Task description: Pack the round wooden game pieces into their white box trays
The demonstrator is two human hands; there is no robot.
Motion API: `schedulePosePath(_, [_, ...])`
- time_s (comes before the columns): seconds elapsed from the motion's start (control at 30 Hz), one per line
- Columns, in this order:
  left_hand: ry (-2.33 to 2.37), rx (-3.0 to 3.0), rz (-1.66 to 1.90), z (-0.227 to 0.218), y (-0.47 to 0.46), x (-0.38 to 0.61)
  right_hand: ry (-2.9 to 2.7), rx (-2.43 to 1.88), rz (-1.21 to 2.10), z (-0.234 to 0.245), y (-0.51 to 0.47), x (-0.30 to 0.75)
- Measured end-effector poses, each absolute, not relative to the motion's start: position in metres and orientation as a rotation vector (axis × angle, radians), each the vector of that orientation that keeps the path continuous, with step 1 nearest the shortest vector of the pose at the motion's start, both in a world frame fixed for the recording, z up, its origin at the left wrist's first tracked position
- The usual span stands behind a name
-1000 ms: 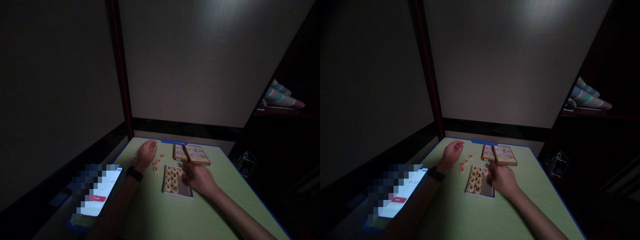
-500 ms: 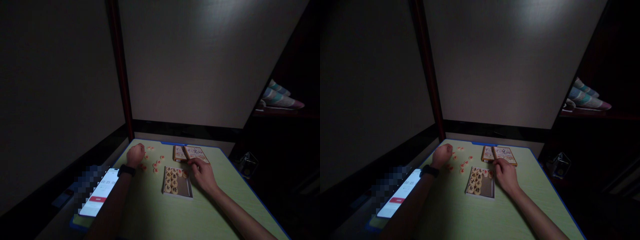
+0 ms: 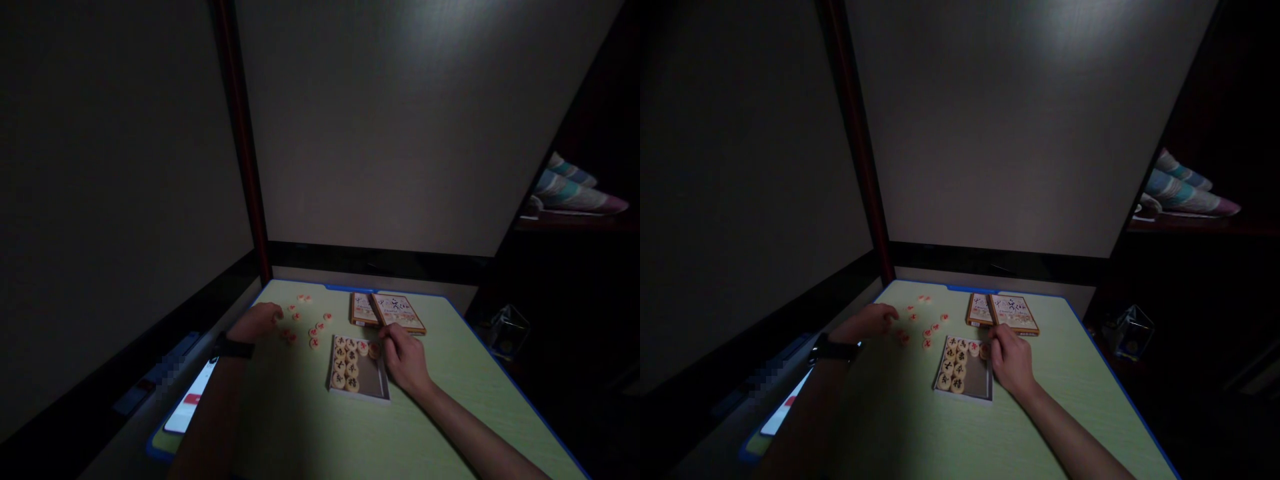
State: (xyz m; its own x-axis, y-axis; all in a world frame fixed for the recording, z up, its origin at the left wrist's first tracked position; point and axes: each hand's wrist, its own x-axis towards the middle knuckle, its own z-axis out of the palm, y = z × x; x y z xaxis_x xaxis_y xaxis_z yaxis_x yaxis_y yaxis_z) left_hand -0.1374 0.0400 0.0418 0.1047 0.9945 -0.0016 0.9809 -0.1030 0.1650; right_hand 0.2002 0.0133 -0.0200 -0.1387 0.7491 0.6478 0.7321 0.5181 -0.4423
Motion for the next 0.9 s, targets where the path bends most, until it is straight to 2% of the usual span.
schedulePosePath(0.47, [2.118, 2.236, -0.009, 0.032, 0.041, -0.135, -1.957, -1.219, -0.066, -0.027, 0.016, 0.202])
schedulePosePath(0.9, [1.853, 2.45, -0.107, 0.039, 0.069, -0.13, -1.975, -1.093, -0.27, -0.027, 0.017, 0.202])
